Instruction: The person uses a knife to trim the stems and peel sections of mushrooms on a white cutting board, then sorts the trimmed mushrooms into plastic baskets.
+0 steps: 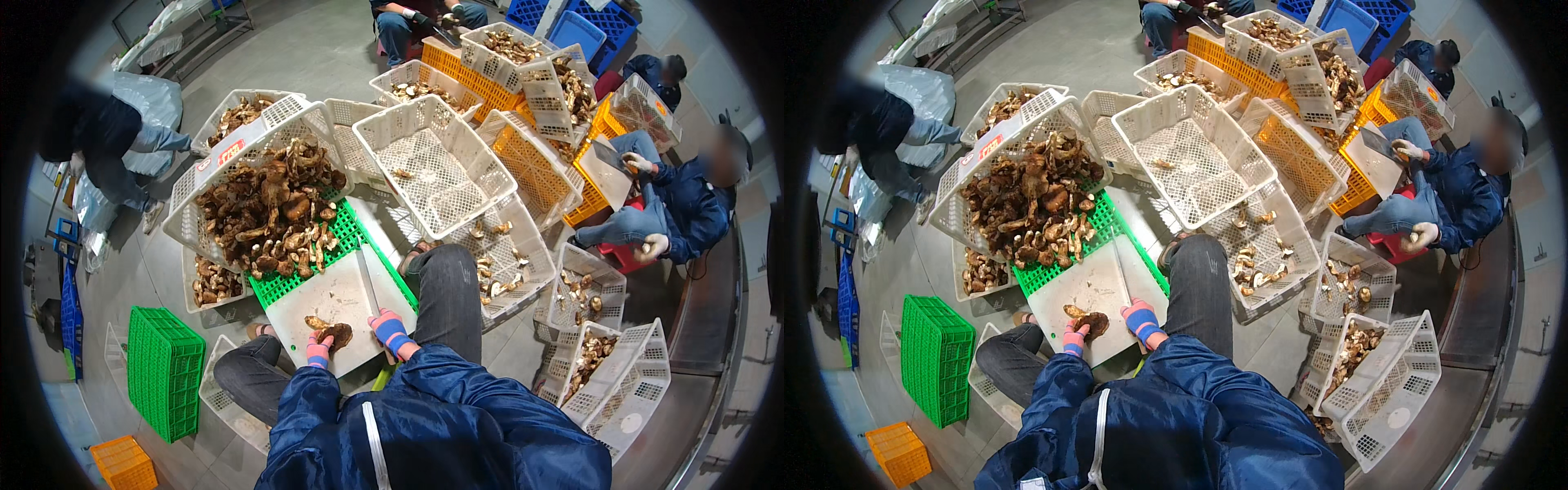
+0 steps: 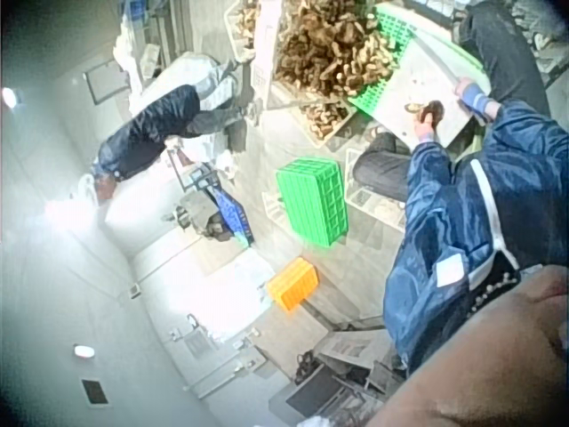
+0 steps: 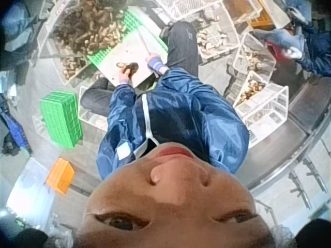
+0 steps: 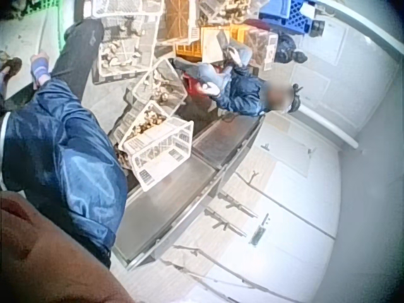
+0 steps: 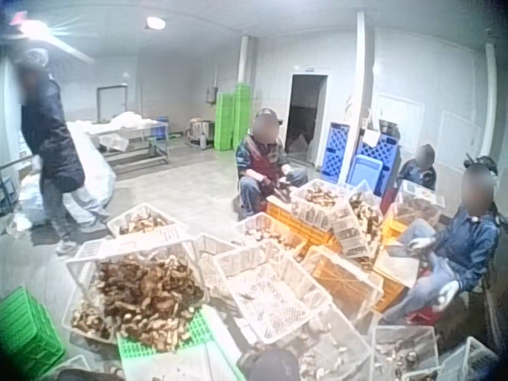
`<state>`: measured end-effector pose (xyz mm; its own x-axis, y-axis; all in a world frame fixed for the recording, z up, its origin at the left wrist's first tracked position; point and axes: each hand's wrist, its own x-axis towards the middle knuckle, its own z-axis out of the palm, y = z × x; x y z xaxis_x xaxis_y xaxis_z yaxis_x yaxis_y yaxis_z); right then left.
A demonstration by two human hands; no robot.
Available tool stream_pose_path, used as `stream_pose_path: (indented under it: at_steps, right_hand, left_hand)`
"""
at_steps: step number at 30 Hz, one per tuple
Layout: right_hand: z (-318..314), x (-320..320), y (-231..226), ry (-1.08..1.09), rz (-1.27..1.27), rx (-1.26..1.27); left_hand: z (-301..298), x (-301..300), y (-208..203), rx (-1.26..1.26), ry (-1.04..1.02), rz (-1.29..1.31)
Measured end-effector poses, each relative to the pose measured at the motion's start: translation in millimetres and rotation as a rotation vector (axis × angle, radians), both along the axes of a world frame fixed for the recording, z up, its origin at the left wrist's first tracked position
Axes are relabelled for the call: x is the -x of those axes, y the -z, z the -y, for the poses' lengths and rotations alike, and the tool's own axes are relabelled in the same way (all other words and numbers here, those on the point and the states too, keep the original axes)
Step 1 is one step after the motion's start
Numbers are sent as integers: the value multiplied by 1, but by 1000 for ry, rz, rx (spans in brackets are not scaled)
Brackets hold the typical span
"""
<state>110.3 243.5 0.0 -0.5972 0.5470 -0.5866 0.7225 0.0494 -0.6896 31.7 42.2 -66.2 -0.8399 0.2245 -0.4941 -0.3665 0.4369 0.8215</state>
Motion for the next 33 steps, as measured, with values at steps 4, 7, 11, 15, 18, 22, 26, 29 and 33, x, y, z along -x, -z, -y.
stream_pose_path:
  at_steps: [4,7,11,15,18,22,26,29,33]
  right_hand:
    - [-3,0,-16,-61,25,-84]
    - [-2,2,-21,-100,54,-83]
    - [-1,0,-8,-41,20,-72]
    - [1,0,8,26,-4,49]
    - [-1,0,13,-2,1,47]
    - [1,0,2,22,14,34]
    - [0,0,-9,27,-11,51]
    - [-1,1,-17,4,33,17]
    - [0,0,-15,10,17,49]
  left_hand:
    - [-2,-3,-3,-9,-21,4]
    - [4,-2,4,-35,-27,-34]
    - [3,-1,8,-36,-18,-26]
    - [2,-1,8,-10,-16,-21]
    - [-1,-1,7,-59,-60,-10]
    - [2,-1,9,-3,-33,-35]
    - [7,2,18,10,-17,-52]
    - [7,1,19,-52,-33,-18]
    - [8,1,18,-31,-39,-36]
